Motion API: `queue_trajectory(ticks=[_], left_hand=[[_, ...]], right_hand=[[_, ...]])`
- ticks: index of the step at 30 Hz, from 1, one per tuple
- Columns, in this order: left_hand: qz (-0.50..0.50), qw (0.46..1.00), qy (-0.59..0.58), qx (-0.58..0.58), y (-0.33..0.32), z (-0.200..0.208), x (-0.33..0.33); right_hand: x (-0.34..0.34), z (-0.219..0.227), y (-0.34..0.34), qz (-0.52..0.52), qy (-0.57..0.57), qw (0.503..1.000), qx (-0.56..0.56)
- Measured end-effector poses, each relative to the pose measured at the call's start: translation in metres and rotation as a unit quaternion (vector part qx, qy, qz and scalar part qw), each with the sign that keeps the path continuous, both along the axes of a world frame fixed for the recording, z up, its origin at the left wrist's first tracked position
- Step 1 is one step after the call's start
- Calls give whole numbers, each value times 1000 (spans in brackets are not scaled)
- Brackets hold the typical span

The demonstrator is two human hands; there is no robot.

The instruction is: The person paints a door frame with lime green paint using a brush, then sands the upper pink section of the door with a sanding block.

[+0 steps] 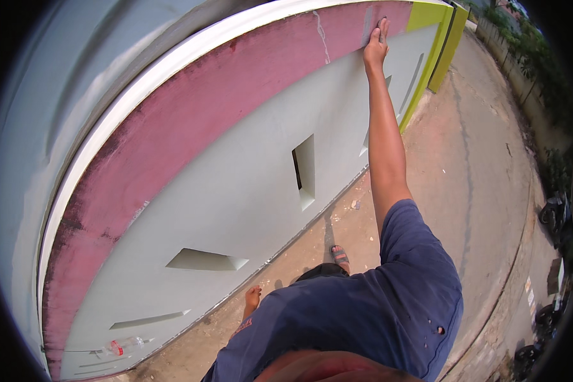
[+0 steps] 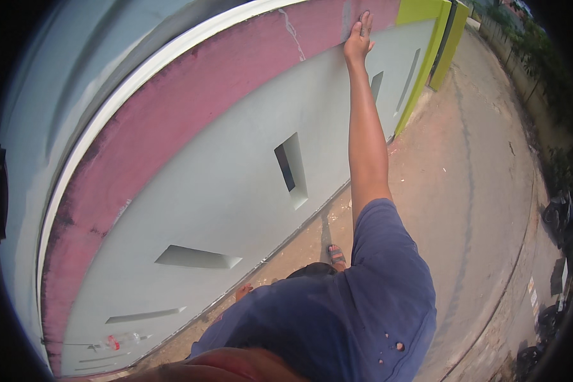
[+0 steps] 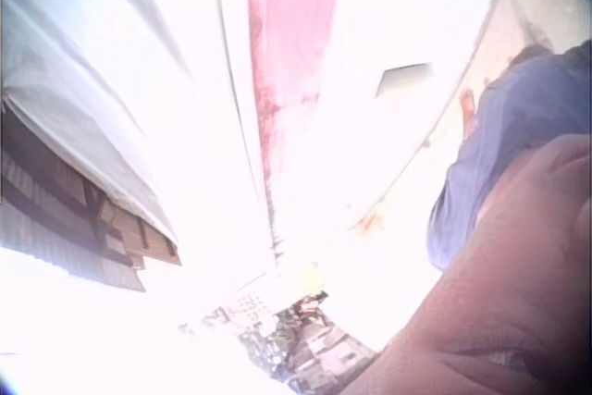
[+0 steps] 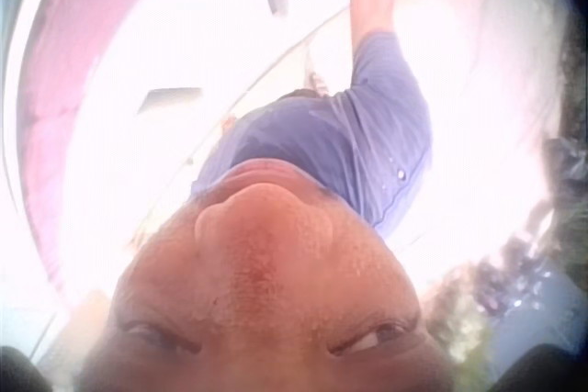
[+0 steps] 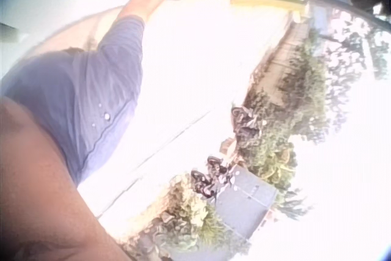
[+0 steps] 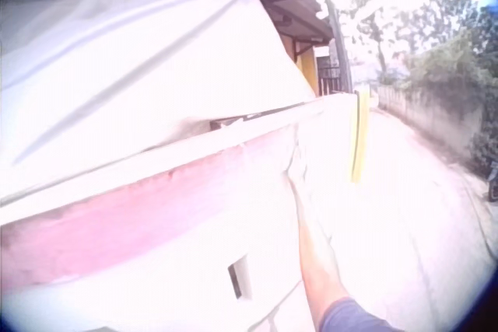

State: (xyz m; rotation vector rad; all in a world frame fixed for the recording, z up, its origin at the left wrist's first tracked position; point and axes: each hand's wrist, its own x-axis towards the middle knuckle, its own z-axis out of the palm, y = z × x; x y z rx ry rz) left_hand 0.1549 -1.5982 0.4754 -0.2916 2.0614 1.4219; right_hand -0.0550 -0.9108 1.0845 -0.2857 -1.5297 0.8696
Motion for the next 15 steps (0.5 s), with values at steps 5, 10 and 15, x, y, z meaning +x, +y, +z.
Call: queue_trajectory(ticks=[5,10,15], left_hand=[[72,996,-42,9,-20,4,13],[58,998,-39,0,-15,1,24],[64,998,9,29,10,16,20]], right_hand=[[-3,-45,-95,33,50,992,110],[-27,-114,-84,47,-7,958,283],[-30,-15,117,7,-4,998,-59]])
